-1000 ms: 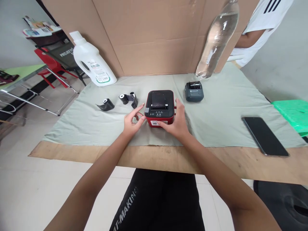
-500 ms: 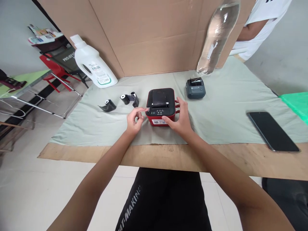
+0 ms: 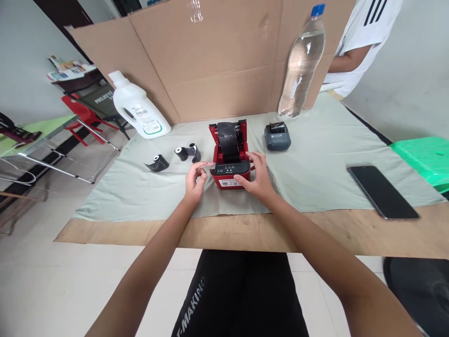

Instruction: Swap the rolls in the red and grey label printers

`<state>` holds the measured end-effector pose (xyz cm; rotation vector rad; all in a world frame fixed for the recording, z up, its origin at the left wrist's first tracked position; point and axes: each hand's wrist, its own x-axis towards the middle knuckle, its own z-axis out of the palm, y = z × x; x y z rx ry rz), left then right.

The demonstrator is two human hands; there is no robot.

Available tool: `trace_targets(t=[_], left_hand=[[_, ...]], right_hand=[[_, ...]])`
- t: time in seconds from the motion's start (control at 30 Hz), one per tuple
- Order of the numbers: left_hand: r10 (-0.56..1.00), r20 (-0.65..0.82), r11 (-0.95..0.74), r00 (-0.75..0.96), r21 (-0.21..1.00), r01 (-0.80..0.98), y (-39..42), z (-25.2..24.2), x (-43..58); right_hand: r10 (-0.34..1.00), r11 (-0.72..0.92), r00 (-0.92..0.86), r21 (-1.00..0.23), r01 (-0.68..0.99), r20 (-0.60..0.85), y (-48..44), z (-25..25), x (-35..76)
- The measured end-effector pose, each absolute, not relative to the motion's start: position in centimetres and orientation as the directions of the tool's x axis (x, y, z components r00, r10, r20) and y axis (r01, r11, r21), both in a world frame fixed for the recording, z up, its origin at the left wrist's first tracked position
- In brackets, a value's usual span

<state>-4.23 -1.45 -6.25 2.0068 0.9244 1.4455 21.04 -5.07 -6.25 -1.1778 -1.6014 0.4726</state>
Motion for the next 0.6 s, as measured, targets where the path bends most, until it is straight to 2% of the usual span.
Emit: trace_targets(t=[0.1,0.17,0.33,0.4,0.47,0.6], left_hand=[[0.780,0.557,-0.622,0.285,0.740,0.258,0.9,-4.4,-3.6],[0.807,0.462,-0.569,0.367,0.775,0.276,2.7,-2.6,-2.7],[0.765,0.330,-0.481,0.553,0.864,0.150,4.9,1.3,-0.3],[0.747,0.281,-0.462,0.603,0.871,0.167,5.1,2.4,0.4],[0.728,0.213,-0.479,0.652,0.838,0.262,5.5,3.2,0.8],[0.667,0.128,-0.590,0.734,0.692,0.415,7.2,3.8,1.8]], right_hand=[[0.870,0.440,0.010,-0.788,0.431,0.492,-4.9,-6.5,21.4],[0.872,0.438,0.009,-0.788,0.432,0.489,-4.7,-6.8,21.6],[0.866,0.444,0.016,-0.782,0.436,0.501,-4.5,-7.1,21.6],[0.865,0.448,0.014,-0.784,0.430,0.501,-4.5,-7.2,21.6],[0.864,0.453,0.010,-0.784,0.424,0.504,-4.5,-7.2,21.6],[0.870,0.445,0.007,-0.790,0.422,0.493,-4.4,-7.3,21.7]])
